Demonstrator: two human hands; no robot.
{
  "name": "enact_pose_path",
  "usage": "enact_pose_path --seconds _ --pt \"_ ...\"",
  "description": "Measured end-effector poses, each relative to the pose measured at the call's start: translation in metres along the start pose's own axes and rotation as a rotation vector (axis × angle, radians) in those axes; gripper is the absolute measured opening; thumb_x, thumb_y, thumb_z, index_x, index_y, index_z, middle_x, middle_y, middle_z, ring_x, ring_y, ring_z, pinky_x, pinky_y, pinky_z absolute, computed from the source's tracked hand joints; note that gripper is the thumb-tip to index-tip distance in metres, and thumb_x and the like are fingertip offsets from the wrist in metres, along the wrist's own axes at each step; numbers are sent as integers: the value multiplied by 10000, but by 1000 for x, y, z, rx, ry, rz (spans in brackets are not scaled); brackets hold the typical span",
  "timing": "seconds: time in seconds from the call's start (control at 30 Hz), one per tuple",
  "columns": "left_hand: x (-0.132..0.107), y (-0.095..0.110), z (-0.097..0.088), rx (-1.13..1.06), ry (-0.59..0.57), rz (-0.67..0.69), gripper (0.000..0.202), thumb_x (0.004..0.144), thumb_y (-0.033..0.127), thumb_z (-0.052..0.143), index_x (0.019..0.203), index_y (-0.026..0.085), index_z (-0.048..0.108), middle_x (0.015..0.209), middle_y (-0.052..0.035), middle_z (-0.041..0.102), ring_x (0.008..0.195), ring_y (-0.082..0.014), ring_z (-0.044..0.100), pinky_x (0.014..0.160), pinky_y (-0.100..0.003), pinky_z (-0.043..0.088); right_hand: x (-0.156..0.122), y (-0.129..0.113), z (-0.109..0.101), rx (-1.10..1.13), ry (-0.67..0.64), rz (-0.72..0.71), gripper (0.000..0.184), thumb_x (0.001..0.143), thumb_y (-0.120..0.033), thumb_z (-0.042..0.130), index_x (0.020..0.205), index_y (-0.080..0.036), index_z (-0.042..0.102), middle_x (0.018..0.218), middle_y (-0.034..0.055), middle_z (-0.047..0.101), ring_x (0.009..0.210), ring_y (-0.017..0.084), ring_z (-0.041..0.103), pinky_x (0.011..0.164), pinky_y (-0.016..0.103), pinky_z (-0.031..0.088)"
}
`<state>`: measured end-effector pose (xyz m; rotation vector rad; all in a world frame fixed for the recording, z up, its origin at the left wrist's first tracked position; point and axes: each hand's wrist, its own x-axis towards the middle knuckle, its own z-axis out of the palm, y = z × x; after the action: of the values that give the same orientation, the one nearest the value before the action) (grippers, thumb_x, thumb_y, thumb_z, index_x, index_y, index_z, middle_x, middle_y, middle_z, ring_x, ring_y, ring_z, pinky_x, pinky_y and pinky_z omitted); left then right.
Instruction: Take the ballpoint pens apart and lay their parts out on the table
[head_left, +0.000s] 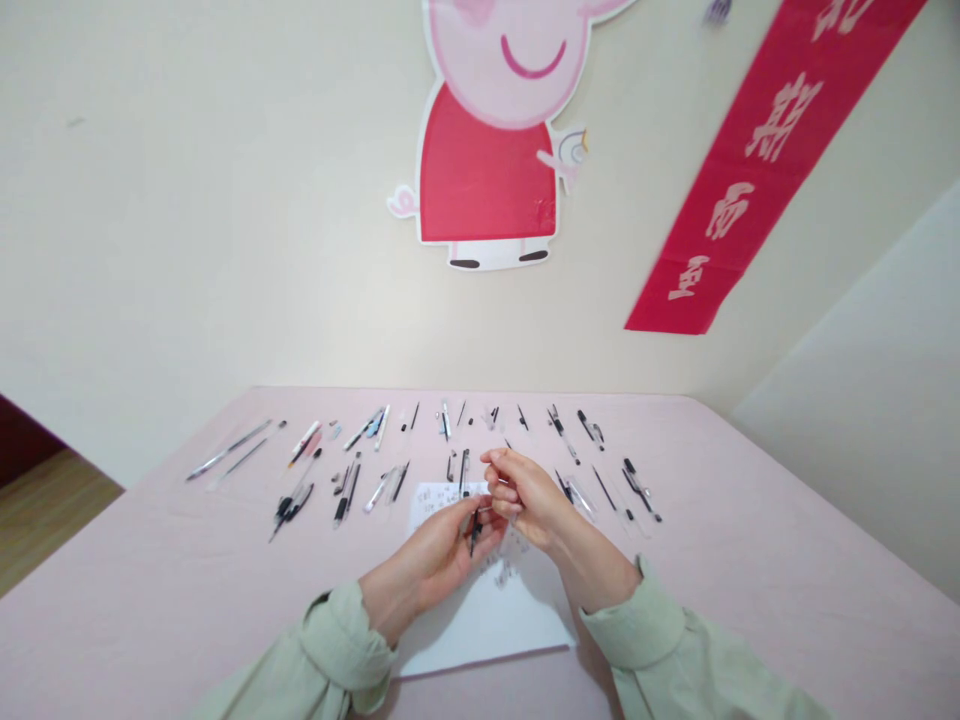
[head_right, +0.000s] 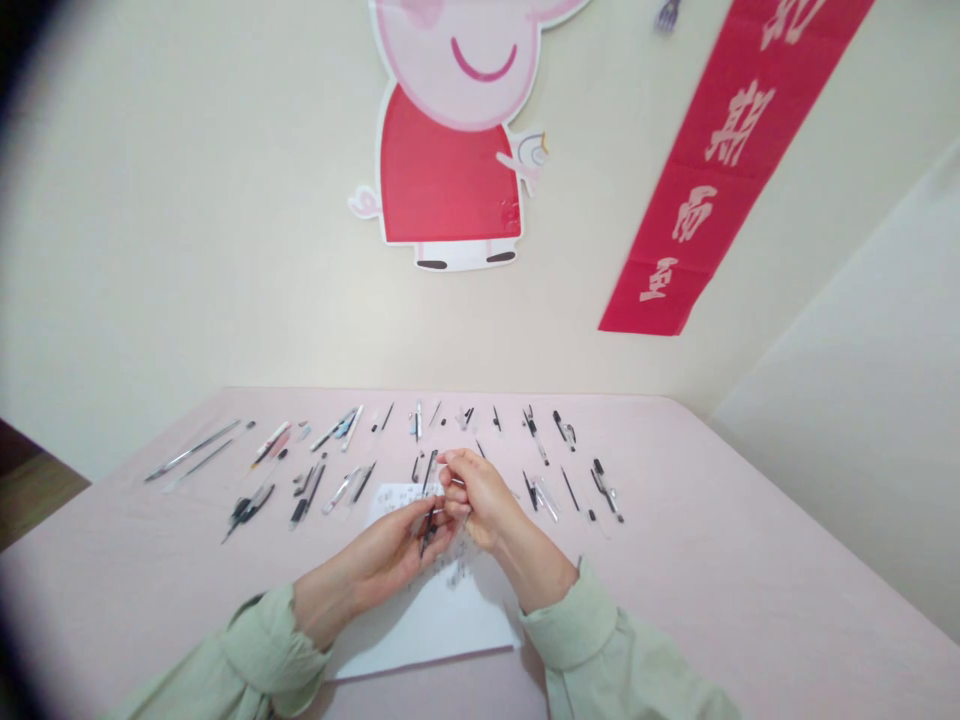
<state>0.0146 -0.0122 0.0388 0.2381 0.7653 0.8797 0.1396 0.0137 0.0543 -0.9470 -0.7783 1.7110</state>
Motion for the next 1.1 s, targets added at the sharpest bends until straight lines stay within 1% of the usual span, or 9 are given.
enact_pose_path --seconds 0.17,0.3,0.4,0.57,0.7,0.83,0.9,1.0,1.1 --pt "-6 -8 0 108 -60 -136 179 902 155 485 878 57 634 786 -120 676 663 -128 661 691 -237 550 8 14 -5 -111 133 -202 215 695 -354 671 790 -182 584 610 -47 526 443 47 364 403 172 269" --pt "-9 -7 1 156 -100 -141 78 842 126 573 792 81 613 664 -41 613 536 -64 579 549 -146 474 11 20 -9 -291 150 -294 258 747 -439 628 801 -187 626 696 7 613 606 116 537 568 235 427" --pt "-11 -2 3 196 -69 -162 82 824 114 562 759 81 600 595 12 531 450 -25 490 454 -110 387 15 23 -17 -325 196 -380 299 759 -492 610 802 -197 636 743 32 633 693 154 572 665 284 455" --pt "-23 16 -7 267 -11 10 43 784 145 573 772 104 580 610 28 503 437 -18 419 384 -119 255 29 35 -35 -397 271 -398 295 726 -505 638 755 -211 633 703 41 627 647 175 563 608 303 449" --pt "-43 45 -45 520 228 333 167 765 208 567 918 143 588 625 41 514 455 -54 412 411 -162 246 33 40 -40 -391 266 -395 274 739 -483 628 760 -209 631 711 45 632 634 169 561 594 297 448" --pt "-63 91 -107 1064 690 650 218 792 282 488 966 180 570 593 56 481 514 -132 448 509 -234 344 32 40 -38 -414 247 -386 279 743 -481 618 759 -203 630 707 46 636 628 164 559 597 297 450" --pt "-71 114 -140 1341 855 763 200 803 296 453 933 180 551 722 -1 564 698 -190 549 649 -291 419 31 40 -38 -420 239 -383 281 742 -480 619 758 -200 633 701 46 636 629 163 560 602 298 449" --pt "-78 135 -179 1635 996 818 233 808 315 405 928 167 538 861 -83 607 875 -263 578 812 -377 438 32 42 -39 -429 232 -383 282 744 -479 621 769 -198 640 704 45 643 641 164 568 612 297 445" --pt "-78 138 -199 1794 1077 816 278 788 285 387 949 135 557 938 -148 608 958 -300 567 894 -421 422 33 43 -41 -429 226 -378 289 744 -482 624 773 -195 643 708 48 648 641 166 572 614 299 443"
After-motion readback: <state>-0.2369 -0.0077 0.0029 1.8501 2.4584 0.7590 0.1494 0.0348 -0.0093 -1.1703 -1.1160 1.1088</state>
